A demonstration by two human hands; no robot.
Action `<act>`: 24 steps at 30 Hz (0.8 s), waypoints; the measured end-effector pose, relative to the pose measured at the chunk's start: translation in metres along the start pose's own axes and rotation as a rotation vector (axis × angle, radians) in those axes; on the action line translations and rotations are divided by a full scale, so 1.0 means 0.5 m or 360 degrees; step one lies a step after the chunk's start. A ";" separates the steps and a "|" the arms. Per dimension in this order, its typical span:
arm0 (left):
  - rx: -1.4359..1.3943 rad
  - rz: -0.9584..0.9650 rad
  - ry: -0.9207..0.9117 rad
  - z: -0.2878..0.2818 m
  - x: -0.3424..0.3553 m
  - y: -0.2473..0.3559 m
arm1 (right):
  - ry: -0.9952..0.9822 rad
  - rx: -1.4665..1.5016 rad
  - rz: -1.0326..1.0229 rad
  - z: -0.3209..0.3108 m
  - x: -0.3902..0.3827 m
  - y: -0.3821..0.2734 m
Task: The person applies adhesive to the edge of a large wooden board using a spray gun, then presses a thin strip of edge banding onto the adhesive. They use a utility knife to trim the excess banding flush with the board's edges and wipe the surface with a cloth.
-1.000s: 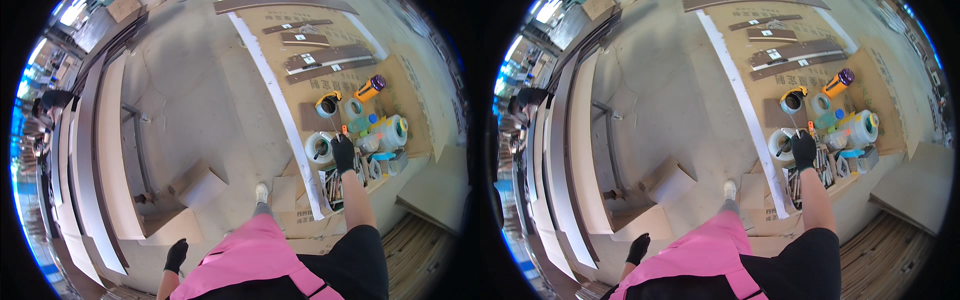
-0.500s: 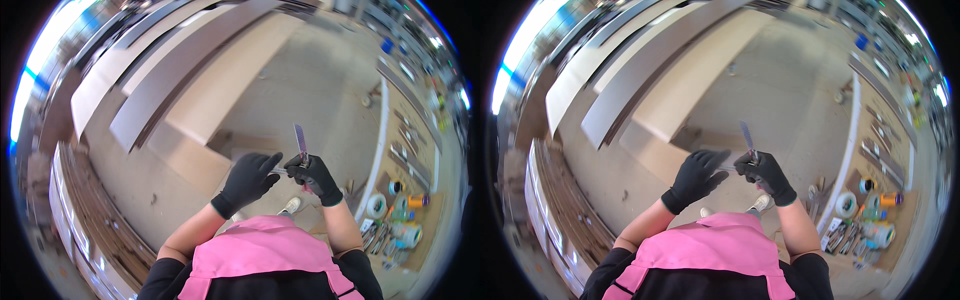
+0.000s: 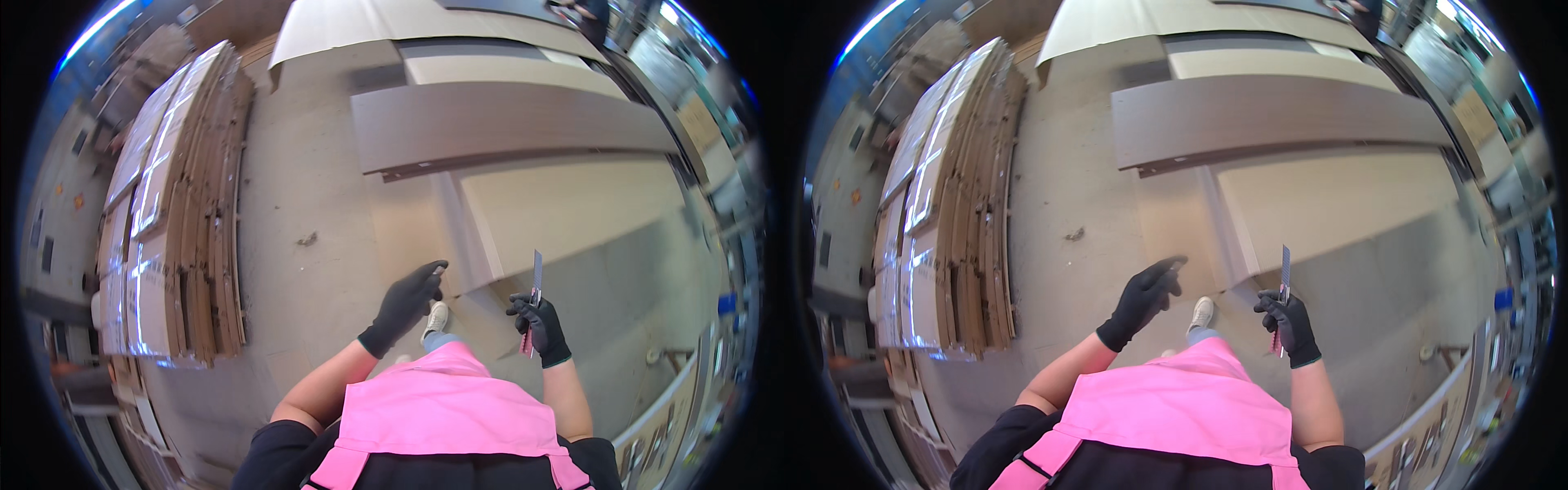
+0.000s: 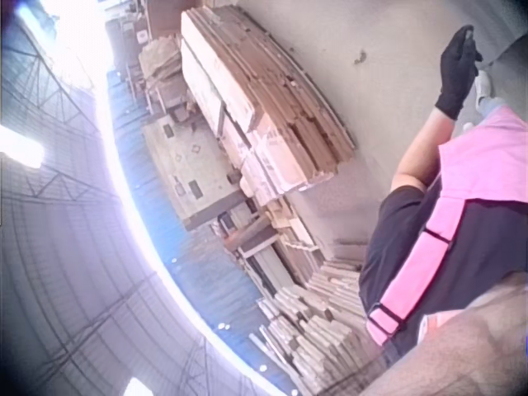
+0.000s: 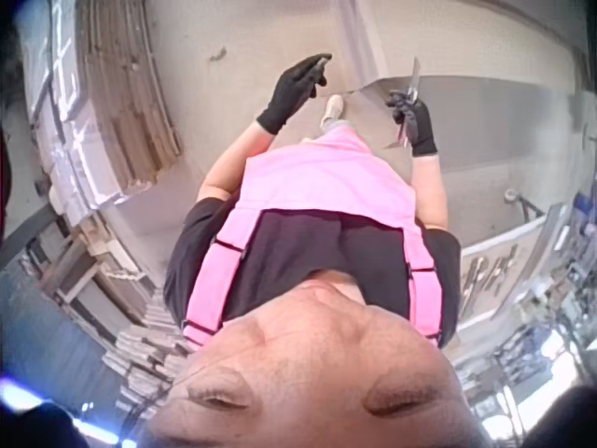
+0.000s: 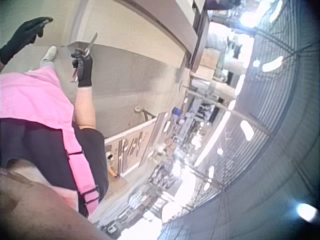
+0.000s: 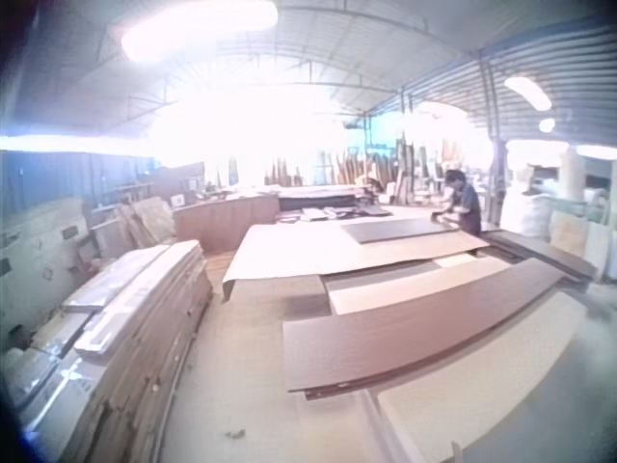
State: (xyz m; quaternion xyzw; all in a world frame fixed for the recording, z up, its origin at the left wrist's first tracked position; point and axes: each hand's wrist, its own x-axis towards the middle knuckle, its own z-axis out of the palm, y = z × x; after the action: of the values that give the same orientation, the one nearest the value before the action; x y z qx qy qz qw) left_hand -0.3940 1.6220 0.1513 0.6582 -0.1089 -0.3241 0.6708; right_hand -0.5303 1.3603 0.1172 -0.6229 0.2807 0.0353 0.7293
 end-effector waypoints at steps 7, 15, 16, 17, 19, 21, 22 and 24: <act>0.0227 0.0011 0.0682 -0.188 0.143 -0.020 | -0.0227 0.0024 0.0123 0.039 0.406 -0.069; 0.0230 0.0026 0.0984 -0.344 0.352 -0.037 | -0.0216 0.0153 0.0051 0.160 0.775 -0.194; 0.0285 0.0102 0.0984 -0.369 0.391 -0.045 | -0.0235 0.0213 0.0027 0.169 0.812 -0.199; 0.0359 0.0128 0.0988 -0.392 0.428 -0.054 | -0.0160 0.0228 0.0049 0.179 0.846 -0.198; 0.0398 0.0168 0.0991 -0.441 0.516 -0.066 | -0.0097 0.0358 0.0032 0.193 0.907 -0.201; 0.0436 0.0218 0.0972 -0.489 0.599 -0.071 | -0.0053 0.0442 0.0063 0.204 0.953 -0.203; 0.0553 0.0222 0.0967 -0.507 0.632 -0.073 | 0.0048 0.0475 0.0120 0.207 0.968 -0.203; 0.0778 0.0213 0.0961 -0.547 0.698 -0.070 | 0.0047 0.0480 0.0155 0.210 0.991 -0.209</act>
State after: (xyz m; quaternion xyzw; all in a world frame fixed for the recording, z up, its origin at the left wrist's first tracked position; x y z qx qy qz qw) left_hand 0.0200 1.6451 -0.0102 0.8557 -0.0234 -0.0359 0.5157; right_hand -0.0339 1.2868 -0.0078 -0.4924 0.3236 0.0189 0.8078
